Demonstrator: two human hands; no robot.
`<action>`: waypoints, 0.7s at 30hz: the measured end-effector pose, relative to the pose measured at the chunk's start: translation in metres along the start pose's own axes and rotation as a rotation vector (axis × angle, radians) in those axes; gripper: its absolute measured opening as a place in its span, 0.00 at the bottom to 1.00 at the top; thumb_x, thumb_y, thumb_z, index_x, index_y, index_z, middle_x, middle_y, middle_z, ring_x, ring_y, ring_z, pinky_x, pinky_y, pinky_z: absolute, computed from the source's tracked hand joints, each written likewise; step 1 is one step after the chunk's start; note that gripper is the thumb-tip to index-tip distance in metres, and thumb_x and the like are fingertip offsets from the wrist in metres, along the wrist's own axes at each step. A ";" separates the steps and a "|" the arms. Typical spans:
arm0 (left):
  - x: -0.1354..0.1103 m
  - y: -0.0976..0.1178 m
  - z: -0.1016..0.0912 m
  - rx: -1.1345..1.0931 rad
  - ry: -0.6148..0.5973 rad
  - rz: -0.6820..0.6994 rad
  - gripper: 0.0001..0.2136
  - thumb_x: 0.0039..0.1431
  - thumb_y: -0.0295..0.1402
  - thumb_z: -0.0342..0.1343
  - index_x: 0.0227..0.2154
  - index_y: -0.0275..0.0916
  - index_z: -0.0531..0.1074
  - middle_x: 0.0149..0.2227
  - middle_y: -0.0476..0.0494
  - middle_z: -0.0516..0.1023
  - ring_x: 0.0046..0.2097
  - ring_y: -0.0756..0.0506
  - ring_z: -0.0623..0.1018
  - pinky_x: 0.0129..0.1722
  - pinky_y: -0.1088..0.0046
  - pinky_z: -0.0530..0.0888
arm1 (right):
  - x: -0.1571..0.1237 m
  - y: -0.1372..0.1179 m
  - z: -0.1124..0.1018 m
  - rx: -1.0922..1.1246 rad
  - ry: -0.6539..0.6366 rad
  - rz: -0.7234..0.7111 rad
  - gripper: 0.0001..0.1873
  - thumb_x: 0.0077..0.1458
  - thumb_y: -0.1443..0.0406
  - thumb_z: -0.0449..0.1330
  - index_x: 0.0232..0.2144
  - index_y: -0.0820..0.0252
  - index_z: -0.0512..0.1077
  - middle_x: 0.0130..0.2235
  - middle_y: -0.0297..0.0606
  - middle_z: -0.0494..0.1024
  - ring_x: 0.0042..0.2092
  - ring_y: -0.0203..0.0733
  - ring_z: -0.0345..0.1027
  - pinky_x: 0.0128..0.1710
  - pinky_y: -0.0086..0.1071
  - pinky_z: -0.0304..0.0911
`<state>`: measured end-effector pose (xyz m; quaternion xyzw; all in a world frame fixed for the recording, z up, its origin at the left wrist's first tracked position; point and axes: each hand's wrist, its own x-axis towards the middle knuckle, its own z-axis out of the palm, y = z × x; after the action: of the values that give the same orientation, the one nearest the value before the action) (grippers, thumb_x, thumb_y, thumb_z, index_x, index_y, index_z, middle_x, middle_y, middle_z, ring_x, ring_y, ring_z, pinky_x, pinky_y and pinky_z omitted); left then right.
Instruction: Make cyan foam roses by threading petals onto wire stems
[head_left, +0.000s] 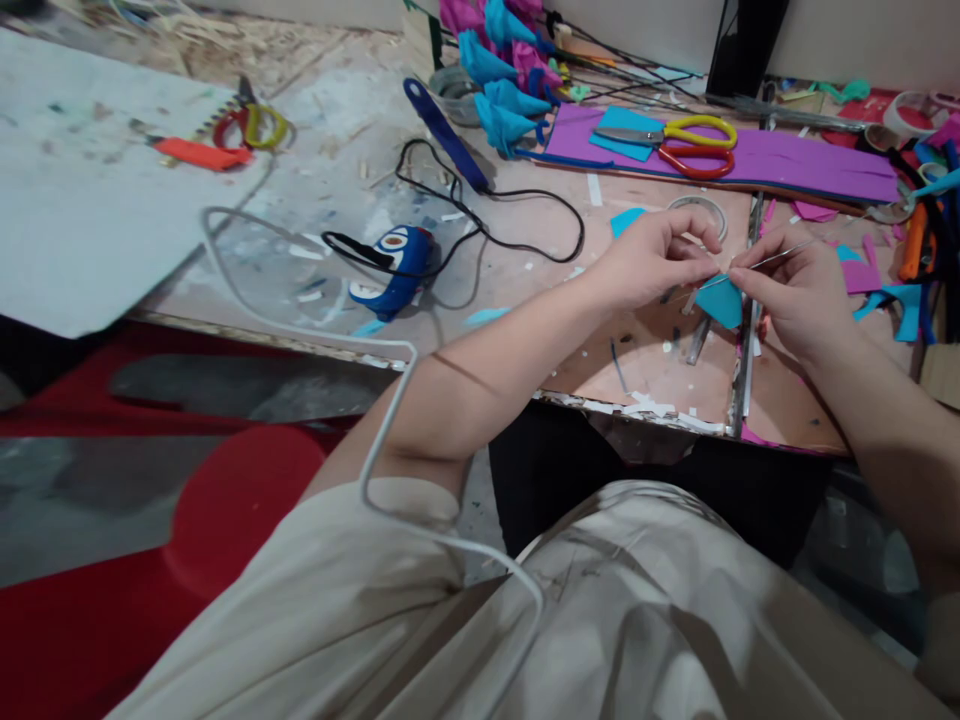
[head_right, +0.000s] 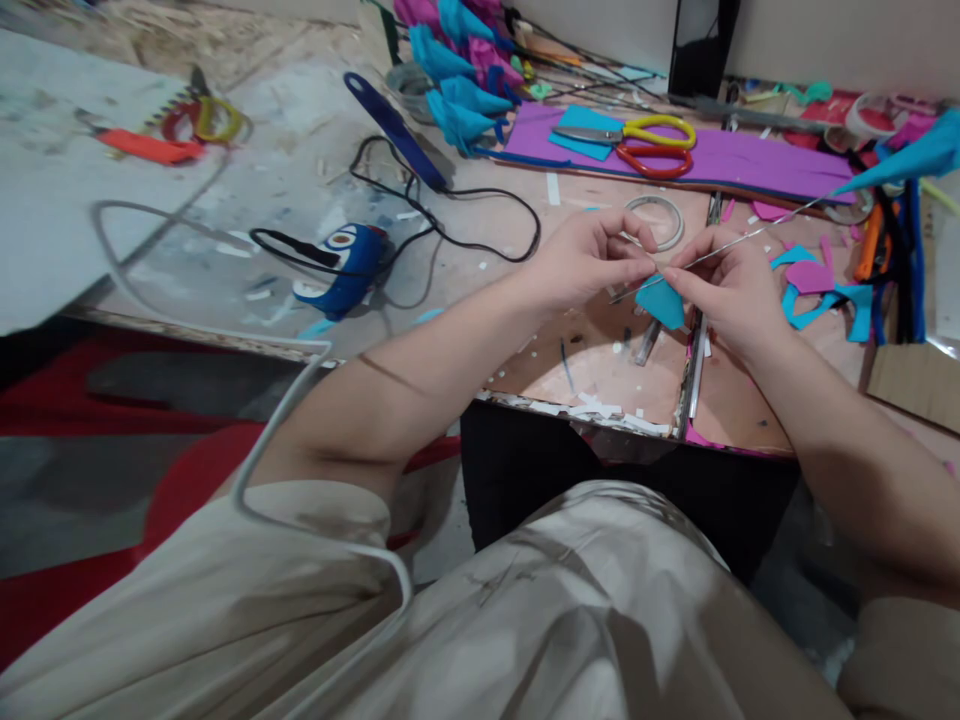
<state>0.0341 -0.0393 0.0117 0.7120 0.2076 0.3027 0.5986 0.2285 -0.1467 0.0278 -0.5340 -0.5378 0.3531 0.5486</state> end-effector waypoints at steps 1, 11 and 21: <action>0.000 0.000 -0.001 -0.009 -0.015 -0.004 0.15 0.62 0.38 0.75 0.42 0.39 0.75 0.30 0.52 0.81 0.36 0.48 0.85 0.41 0.70 0.82 | 0.000 -0.001 -0.001 -0.007 -0.001 0.003 0.28 0.44 0.43 0.83 0.31 0.52 0.75 0.32 0.32 0.82 0.33 0.44 0.78 0.34 0.43 0.81; -0.002 0.004 -0.005 -0.059 -0.053 -0.056 0.20 0.56 0.37 0.79 0.42 0.38 0.75 0.37 0.47 0.88 0.44 0.43 0.90 0.46 0.67 0.86 | 0.001 -0.004 0.000 -0.007 -0.002 0.007 0.29 0.42 0.42 0.83 0.29 0.52 0.76 0.31 0.33 0.81 0.34 0.45 0.78 0.33 0.44 0.81; -0.006 0.013 -0.003 -0.045 -0.080 -0.118 0.18 0.53 0.30 0.78 0.42 0.35 0.77 0.35 0.46 0.88 0.42 0.44 0.90 0.46 0.68 0.85 | -0.005 -0.007 0.005 0.005 -0.033 0.028 0.23 0.46 0.51 0.84 0.30 0.52 0.77 0.34 0.33 0.84 0.35 0.44 0.80 0.35 0.41 0.82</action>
<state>0.0273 -0.0437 0.0238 0.6965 0.2180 0.2428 0.6391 0.2214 -0.1520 0.0328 -0.5340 -0.5385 0.3708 0.5360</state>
